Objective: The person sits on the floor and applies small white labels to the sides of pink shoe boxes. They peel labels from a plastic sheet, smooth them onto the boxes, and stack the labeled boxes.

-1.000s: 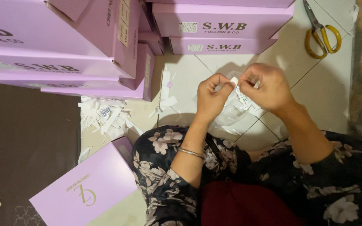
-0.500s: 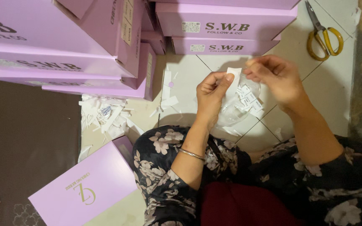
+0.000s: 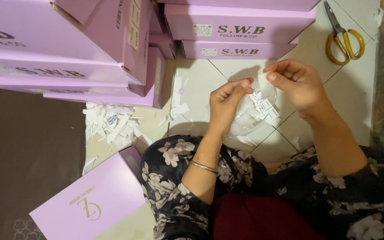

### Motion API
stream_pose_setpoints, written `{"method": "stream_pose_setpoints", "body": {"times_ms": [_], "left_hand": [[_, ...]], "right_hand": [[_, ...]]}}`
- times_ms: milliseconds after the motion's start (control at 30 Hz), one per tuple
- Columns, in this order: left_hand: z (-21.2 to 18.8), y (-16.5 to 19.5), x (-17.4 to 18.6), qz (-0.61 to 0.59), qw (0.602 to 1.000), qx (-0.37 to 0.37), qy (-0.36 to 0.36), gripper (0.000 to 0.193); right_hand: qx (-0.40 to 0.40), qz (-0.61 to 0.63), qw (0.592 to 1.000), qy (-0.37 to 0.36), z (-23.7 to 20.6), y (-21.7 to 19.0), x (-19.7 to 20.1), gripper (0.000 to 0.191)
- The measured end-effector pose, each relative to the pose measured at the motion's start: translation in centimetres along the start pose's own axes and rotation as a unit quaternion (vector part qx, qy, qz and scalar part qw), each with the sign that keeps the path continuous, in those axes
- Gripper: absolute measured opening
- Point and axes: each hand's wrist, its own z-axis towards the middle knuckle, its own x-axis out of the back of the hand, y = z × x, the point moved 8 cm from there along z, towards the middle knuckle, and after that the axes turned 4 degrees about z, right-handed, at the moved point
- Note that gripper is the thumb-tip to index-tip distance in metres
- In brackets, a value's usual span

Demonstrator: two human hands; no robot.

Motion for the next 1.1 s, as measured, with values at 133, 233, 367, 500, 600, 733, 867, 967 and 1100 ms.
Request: {"method": "stream_pose_setpoints", "body": {"times_ms": [133,233,367,500,600,733,867,967,1100], "left_hand": [[-0.2,0.6,0.3,0.068,0.998,-0.012,-0.003,0.017],[-0.3,0.0,-0.3,0.076,0.996,-0.014,-0.039,0.011],[-0.1,-1.4,-0.8,0.059,0.994,0.014,-0.090,0.008],[-0.2,-1.9,-0.9,0.018,0.992,0.032,-0.120,0.009],[-0.4,-1.8,-1.1,0.000,0.991,0.033,-0.132,0.010],[-0.5,-1.5,-1.4,-0.002,0.990,0.031,-0.139,0.009],[-0.6,-1.1,-1.4,0.015,0.991,0.022,-0.133,0.009],[-0.7,-1.1,-1.3,0.019,0.991,0.024,-0.127,0.008],[-0.7,-1.1,-1.3,0.015,0.992,0.025,-0.126,0.007]], "right_hand": [[0.003,-0.101,0.993,-0.067,-0.6,-1.3,-1.4,0.018],[0.032,-0.136,0.986,-0.089,-1.1,-2.6,-2.4,0.022],[-0.001,-0.108,0.989,-0.102,-1.4,-2.9,-2.7,0.027],[-0.015,-0.120,0.988,-0.099,-1.5,-2.8,-2.4,0.029],[0.006,-0.100,0.988,-0.119,-1.6,-3.0,-2.4,0.030],[0.048,-0.090,0.986,-0.130,-1.5,-3.6,-2.5,0.029],[0.072,-0.118,0.984,-0.115,-1.8,-4.0,-2.5,0.028],[0.074,-0.141,0.983,-0.097,-2.1,-4.2,-2.4,0.027],[0.092,-0.168,0.976,-0.105,-2.1,-4.9,-2.8,0.027]]}}
